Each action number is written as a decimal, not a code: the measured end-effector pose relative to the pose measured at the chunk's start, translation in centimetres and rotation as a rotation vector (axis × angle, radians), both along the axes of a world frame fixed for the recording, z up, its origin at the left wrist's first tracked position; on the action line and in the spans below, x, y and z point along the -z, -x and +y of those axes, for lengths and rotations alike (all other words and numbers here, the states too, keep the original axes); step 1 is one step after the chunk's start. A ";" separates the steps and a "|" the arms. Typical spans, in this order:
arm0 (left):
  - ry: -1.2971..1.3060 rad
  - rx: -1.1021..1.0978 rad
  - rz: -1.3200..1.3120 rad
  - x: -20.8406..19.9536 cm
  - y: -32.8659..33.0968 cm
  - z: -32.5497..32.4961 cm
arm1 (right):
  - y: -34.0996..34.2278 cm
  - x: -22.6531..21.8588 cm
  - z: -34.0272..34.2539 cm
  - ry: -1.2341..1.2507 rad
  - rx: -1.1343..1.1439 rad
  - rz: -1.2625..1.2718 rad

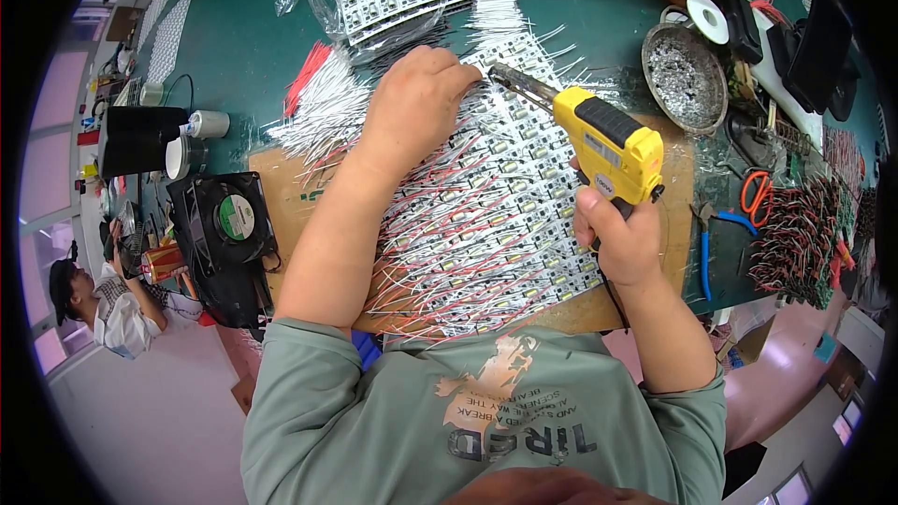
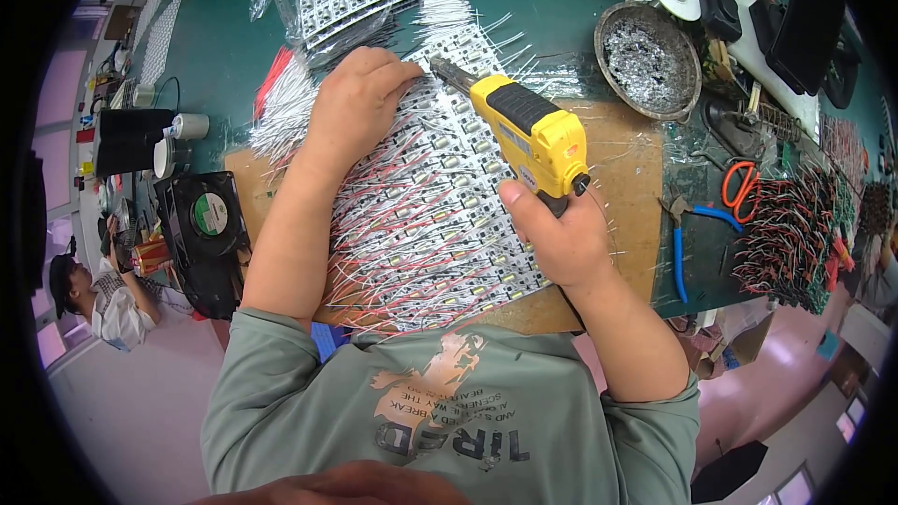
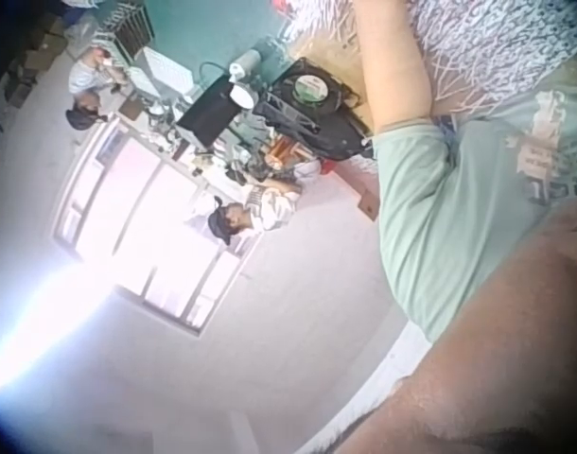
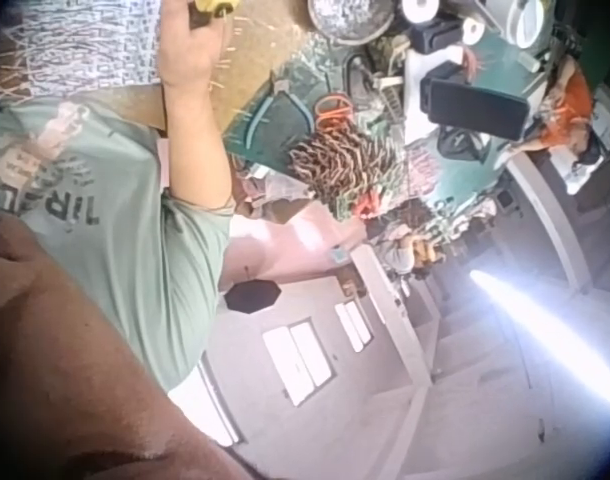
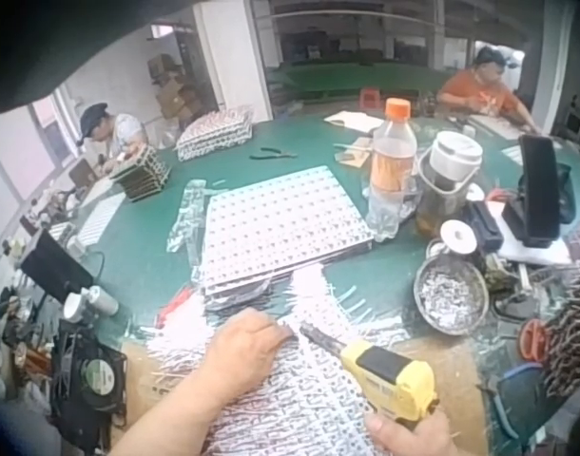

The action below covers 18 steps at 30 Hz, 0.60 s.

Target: The person aligns wires onto an electronic circuit board by hand and solders them in place using a soldering iron.

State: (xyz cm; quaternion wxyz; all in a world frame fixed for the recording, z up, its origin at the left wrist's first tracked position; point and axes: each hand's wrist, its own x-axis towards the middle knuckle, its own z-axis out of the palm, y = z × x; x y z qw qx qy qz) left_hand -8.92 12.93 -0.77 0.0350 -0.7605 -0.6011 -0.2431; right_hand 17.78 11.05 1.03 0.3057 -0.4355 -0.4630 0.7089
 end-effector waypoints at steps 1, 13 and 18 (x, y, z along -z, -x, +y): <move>0.000 0.001 0.000 0.0 0.0 0.0 | 0.1 -0.1 0.0 0.000 0.001 0.000; 0.034 -0.011 0.003 -0.2 -0.1 0.0 | 0.1 0.0 0.1 0.020 -0.021 0.014; 0.057 -0.011 0.012 -0.2 -0.1 0.1 | 0.0 0.5 0.0 0.013 -0.017 -0.014</move>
